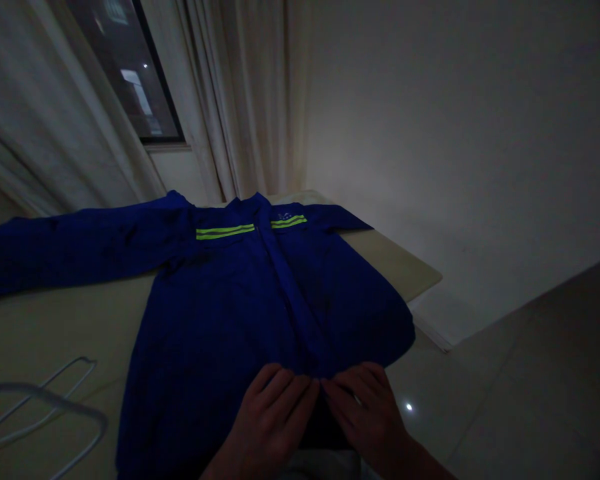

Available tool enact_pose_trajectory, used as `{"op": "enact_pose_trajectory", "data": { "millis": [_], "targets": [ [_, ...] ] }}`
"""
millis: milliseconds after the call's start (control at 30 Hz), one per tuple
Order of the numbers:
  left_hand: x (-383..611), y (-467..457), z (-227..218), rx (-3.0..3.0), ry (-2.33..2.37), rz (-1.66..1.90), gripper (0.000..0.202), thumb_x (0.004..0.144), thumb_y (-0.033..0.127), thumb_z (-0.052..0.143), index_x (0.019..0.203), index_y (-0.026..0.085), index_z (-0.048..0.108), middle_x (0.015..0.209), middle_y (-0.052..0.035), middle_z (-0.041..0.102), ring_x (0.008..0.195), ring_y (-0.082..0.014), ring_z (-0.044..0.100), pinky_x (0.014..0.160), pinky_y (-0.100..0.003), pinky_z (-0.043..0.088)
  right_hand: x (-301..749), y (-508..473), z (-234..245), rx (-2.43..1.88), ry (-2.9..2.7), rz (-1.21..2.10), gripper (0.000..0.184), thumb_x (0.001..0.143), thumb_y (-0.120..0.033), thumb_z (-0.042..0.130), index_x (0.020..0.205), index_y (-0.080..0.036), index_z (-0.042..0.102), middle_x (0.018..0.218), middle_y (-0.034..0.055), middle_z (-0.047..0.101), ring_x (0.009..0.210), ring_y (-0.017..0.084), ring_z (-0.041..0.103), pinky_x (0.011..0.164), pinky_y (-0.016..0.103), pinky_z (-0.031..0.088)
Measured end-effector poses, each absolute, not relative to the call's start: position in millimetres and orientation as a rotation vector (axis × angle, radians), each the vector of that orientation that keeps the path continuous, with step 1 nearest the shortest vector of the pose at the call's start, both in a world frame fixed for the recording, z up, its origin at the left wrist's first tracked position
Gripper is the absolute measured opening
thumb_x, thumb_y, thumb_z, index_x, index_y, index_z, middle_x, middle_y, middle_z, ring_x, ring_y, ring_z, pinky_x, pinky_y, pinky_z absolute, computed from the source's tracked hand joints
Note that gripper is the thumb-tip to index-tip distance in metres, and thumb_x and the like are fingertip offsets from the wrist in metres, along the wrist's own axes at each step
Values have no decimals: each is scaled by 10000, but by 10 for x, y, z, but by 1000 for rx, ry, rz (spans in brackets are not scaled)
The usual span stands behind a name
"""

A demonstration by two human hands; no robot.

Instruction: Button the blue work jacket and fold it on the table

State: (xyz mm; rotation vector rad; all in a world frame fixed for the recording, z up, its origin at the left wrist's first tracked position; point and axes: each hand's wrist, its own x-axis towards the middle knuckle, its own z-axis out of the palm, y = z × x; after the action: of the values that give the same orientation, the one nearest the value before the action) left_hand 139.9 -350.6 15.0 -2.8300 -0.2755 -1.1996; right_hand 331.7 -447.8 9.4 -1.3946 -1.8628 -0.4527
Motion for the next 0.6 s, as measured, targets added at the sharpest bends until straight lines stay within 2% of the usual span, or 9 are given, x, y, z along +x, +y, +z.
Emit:
{"op": "enact_pose_trajectory", "data": {
  "millis": [200, 367, 500, 600],
  "targets": [
    [1397, -3511, 176, -2823, -264, -1224, 311, 1074, 122, 407, 1129, 110, 713, 890, -47, 735, 755, -153, 592, 745, -342, 468, 3260, -4449, 111, -1451, -1915, -417, 231, 1070, -141, 527, 931, -188, 706, 770, 3, 675, 717, 147, 585, 794, 368, 368],
    [1351, -3517, 212, -2780, -185, -1252, 316, 1061, 82, 414, 1159, 79, 715, 959, -62, 762, 815, -161, 619, 820, -350, 468, 3238, -4425, 119, -1485, -1928, -305, 299, 1074, -162, 525, 803, -194, 648, 739, -3, 647, 715, 152, 561, 781, 371, 355],
    [1308, -3503, 190, -2841, -239, -1315, 277, 1061, 105, 467, 1215, 87, 697, 985, -61, 764, 837, -156, 631, 814, -332, 463, 3305, -4416, 150, -1454, -1911, -145, 146, 1061, -264, 604, 969, -211, 703, 840, 4, 692, 784, 163, 598, 796, 364, 369],
    [1288, -3500, 151, -2916, -298, -1342, 249, 1057, 122, 487, 1178, 102, 704, 1012, -72, 755, 868, -162, 638, 806, -327, 464, 3341, -4418, 175, -1420, -1894, -119, 122, 1056, -294, 621, 1037, -208, 706, 885, 13, 705, 823, 168, 617, 809, 364, 381]
  ]
}}
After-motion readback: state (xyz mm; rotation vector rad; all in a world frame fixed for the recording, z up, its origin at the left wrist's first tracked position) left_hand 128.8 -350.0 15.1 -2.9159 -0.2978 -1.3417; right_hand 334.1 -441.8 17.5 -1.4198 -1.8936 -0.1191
